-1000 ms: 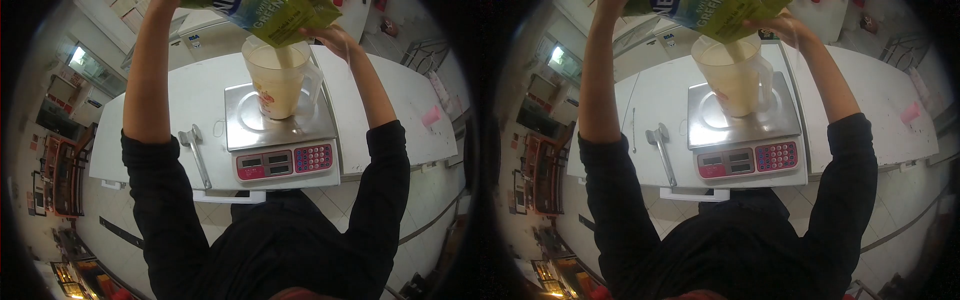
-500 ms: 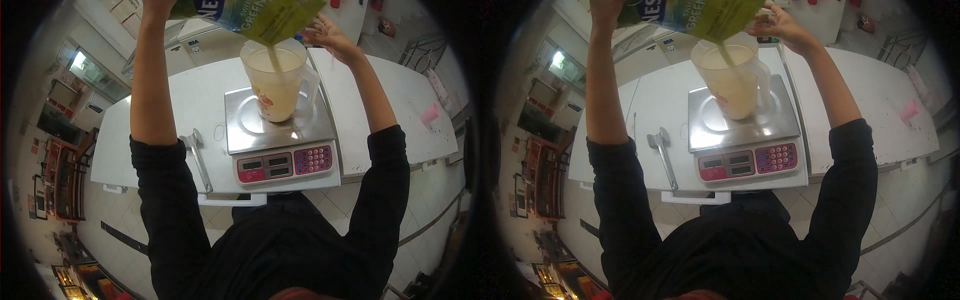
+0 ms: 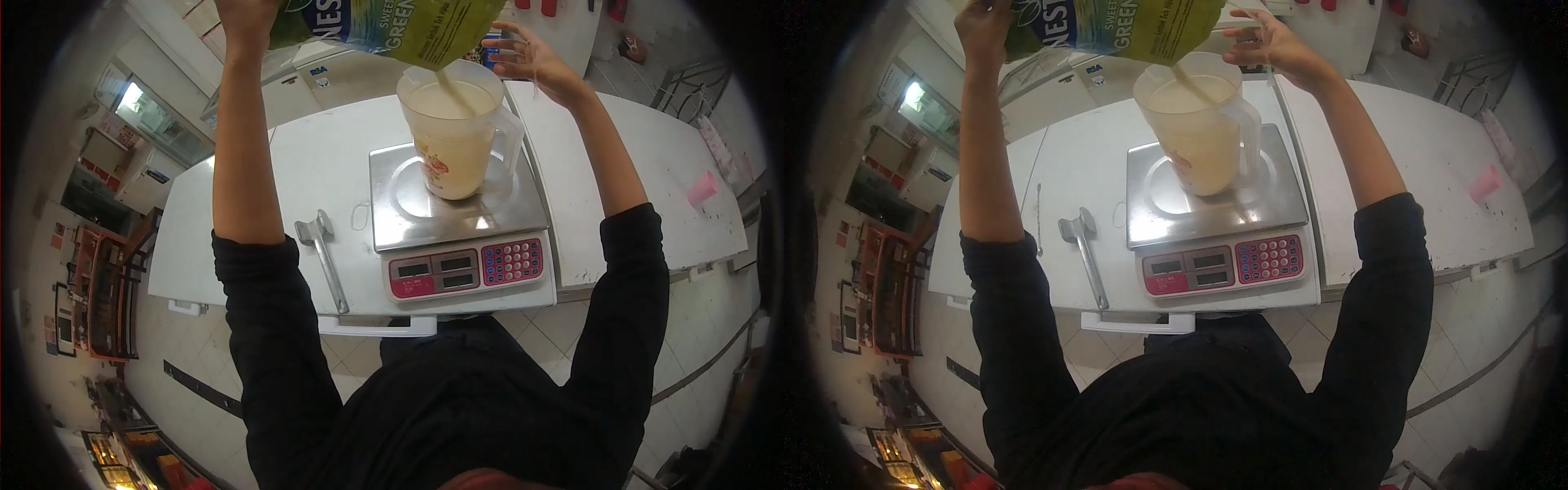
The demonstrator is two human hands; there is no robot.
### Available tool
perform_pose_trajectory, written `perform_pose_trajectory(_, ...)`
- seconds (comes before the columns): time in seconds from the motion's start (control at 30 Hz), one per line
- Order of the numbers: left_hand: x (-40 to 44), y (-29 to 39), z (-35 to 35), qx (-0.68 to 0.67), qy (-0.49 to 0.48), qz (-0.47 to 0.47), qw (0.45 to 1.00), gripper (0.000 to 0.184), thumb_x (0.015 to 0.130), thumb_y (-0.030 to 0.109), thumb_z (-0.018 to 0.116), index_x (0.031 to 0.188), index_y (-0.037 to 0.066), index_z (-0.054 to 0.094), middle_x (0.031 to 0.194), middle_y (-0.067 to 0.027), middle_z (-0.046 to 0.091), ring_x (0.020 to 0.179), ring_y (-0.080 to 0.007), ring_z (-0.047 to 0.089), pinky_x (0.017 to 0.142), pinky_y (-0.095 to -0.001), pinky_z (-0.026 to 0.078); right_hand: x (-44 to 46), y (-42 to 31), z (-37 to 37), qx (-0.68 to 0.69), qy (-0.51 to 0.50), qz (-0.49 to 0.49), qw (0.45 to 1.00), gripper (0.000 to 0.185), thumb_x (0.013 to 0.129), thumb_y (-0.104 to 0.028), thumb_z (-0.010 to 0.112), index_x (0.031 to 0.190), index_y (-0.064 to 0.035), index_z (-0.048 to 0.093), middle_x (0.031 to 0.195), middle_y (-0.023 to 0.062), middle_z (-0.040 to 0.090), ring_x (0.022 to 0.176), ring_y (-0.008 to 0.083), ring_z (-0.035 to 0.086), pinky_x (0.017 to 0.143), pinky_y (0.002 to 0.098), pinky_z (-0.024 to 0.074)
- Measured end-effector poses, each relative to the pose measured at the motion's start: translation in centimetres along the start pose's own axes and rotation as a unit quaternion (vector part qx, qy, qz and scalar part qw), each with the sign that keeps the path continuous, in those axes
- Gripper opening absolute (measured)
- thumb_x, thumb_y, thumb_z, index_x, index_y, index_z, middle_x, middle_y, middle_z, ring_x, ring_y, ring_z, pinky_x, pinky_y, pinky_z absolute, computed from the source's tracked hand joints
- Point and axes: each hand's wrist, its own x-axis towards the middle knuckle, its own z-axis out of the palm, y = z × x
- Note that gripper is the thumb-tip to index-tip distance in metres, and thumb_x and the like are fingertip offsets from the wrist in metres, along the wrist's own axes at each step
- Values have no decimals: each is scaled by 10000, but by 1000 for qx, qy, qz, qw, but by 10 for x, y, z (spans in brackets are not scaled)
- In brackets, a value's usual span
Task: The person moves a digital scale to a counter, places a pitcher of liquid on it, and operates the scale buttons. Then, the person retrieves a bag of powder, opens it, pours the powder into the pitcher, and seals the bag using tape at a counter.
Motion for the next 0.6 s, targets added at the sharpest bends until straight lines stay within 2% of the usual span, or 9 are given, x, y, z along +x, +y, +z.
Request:
perform_pose_trajectory(0.13,3,-1,4,19,-44,16,999,183,736,119,592,845,-27,596,643,-11,568,539,-50,475,467,-190,373,3,5,-5,-7,10,-5,1000,812,625,-203,713,1250,-67,212,1194,158,369,1091,266,386,884,346,369)
perform_pose_trajectory(0.23,5,10,9,37,-31,61,997,169,729,108,598,835,-23,601,644,-13,573,524,-53,475,458,-187,375,-2,0,-2,10,5,-15,1000,825,624,-221,713,1253,-54,205,1210,153,361,1102,261,383,872,343,366)
perform_pose_trajectory(0.33,6,17,19,-39,-47,32,998,168,714,91,607,849,-8,607,655,-21,587,524,-58,488,458,-186,386,-5,-5,4,14,8,-26,1000,839,614,-236,719,1253,-50,208,1224,146,354,1104,251,385,866,343,353)
perform_pose_trajectory(0.43,3,29,14,87,-133,1,987,181,697,75,616,864,6,611,671,-27,600,533,-62,503,462,-191,399,-4,1,2,11,9,-30,999,846,602,-246,727,1250,-51,219,1224,137,360,1104,242,388,869,345,342)
perform_pose_trajectory(0.53,3,11,20,91,-63,63,992,183,686,71,622,860,17,618,665,-20,599,539,-57,506,451,-194,396,-2,5,1,-3,15,-32,999,831,592,-242,736,1234,-44,247,1186,140,397,1093,235,398,877,342,337)
perform_pose_trajectory(0.6,4,-2,18,77,-72,76,992,173,684,72,624,850,21,623,652,-18,592,539,-57,505,445,-195,393,0,10,-4,-6,13,-41,999,807,577,-228,747,1208,-30,284,1121,154,449,1068,231,416,890,337,329)
